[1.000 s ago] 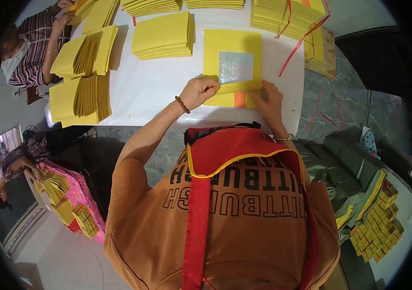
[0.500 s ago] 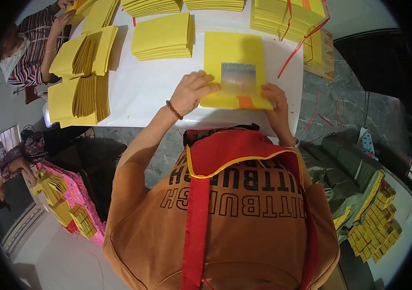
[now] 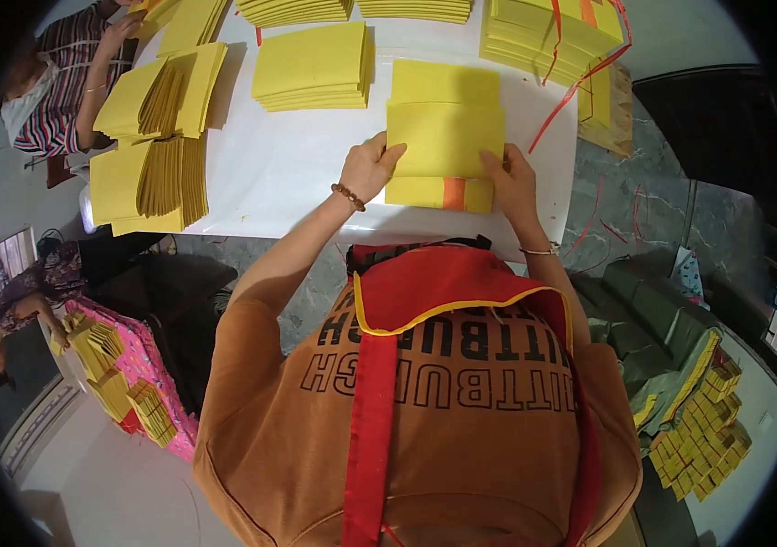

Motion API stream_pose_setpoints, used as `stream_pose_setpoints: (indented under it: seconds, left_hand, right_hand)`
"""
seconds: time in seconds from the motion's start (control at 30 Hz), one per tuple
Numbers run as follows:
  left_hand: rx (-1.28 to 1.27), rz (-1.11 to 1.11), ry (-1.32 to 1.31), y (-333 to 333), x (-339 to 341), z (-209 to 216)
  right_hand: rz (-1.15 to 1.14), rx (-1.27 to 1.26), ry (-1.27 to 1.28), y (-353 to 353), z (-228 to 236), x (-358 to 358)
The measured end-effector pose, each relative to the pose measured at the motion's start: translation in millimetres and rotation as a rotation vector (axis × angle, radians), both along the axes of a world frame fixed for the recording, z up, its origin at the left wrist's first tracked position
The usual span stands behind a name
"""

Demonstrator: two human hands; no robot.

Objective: The person applies silver foil squares to yellow paper sheets and bundles them.

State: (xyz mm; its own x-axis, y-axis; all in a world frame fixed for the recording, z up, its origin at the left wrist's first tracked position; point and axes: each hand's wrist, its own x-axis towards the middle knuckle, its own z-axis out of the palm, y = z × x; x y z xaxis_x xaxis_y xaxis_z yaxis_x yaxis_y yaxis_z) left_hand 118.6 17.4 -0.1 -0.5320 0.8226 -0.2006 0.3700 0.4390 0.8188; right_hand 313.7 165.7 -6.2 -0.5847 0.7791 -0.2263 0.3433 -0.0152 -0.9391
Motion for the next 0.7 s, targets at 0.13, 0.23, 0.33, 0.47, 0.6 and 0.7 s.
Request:
stream_pose_setpoints:
  seconds: [0.13,0.23,0.33,0.47,0.6,0.7]
  left_hand:
    - [-0.061,0.052,-0.010,6,0,-3]
    - [-0.143,0.058,-0.031,14,-7,-3]
    - [-0.087,0.090,-0.082,15,-7,-3]
    - [-0.131,0.082,-0.050,15,-8,1]
    - [-0.107,0.118,-0.032,12,-4,14]
    - [-0.012,0.059,0.367,8,10,41]
  right_hand:
    - [-0.082,0.058,-0.054,1,-2,-8]
    - [-0.160,0.130,-0.084,0,2,-15]
    - [-0.143,0.142,-0.194,-1,13,-18]
    - [-0.199,0.213,-0.189,-4,8,-22]
    - [-0.195,0.224,-0.228,-5,5,-22]
    - [-0.202,0.260,-0.233,-3,2,-22]
